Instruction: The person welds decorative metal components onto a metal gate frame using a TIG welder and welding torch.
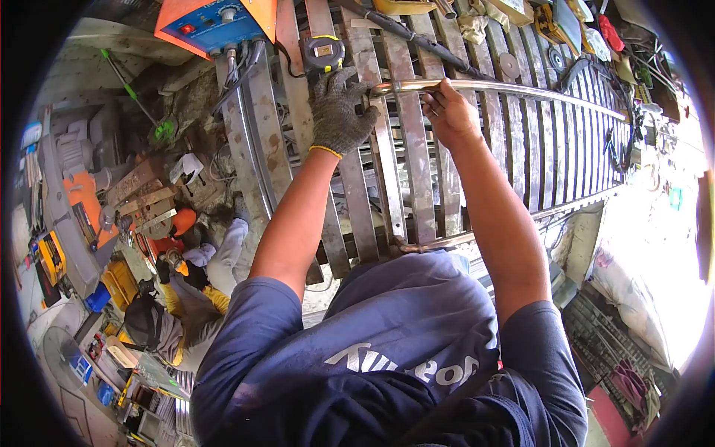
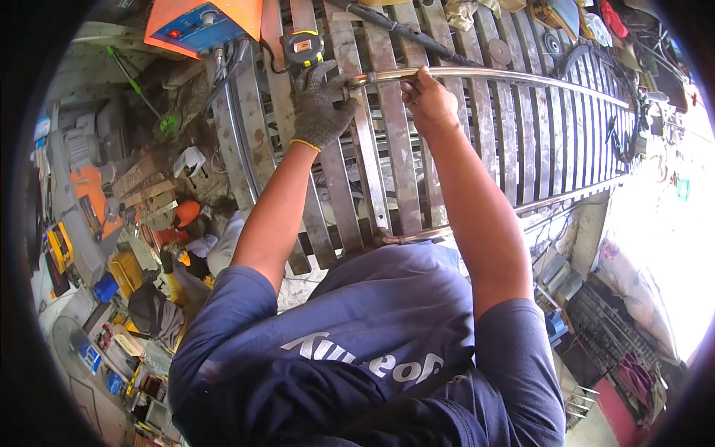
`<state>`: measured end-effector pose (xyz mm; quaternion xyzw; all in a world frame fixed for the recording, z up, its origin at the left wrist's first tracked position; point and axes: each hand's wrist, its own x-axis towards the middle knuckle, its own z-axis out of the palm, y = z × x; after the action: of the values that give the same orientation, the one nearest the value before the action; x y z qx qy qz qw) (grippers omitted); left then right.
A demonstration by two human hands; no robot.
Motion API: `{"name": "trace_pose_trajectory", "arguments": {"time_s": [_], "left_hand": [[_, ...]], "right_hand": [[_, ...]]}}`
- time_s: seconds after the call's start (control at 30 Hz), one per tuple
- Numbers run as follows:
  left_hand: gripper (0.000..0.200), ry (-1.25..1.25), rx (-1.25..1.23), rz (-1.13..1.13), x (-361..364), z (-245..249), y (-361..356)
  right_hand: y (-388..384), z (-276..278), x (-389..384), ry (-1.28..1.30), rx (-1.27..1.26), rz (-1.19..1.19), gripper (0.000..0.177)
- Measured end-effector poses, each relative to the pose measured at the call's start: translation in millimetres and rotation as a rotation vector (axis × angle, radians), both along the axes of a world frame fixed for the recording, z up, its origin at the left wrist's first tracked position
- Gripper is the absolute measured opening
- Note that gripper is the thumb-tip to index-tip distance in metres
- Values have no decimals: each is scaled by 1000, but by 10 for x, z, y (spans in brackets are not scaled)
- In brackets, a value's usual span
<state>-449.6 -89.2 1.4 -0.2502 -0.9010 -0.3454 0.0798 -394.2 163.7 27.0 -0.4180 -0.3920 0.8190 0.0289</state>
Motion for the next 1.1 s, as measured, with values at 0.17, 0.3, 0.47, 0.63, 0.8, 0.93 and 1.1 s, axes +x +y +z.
{"name": "trace_pose_trajectory", "arguments": {"time_s": [0.17,0.3,0.47,0.63,0.8,0.93,1.1], "left_hand": [[43,7,36,-14,-7,-38,-5],[45,-7,33,-28,-25,-63,-7],[45,-10,43,-24,-26,-84,-5],[38,26,54,-25,-44,-81,7],[39,41,66,-9,-20,-27,14],[44,56,107,-34,-35,-25,5],[46,174,161,-31,-74,-43,42]], "right_hand": [[-11,22,26,3,9,16,22],[-10,12,37,11,12,23,22],[5,-18,44,13,1,26,23],[-15,13,59,0,35,69,28],[11,-10,52,0,23,72,29],[-11,203,99,-40,1,46,35],[291,772,649,-123,206,326,49]]}}
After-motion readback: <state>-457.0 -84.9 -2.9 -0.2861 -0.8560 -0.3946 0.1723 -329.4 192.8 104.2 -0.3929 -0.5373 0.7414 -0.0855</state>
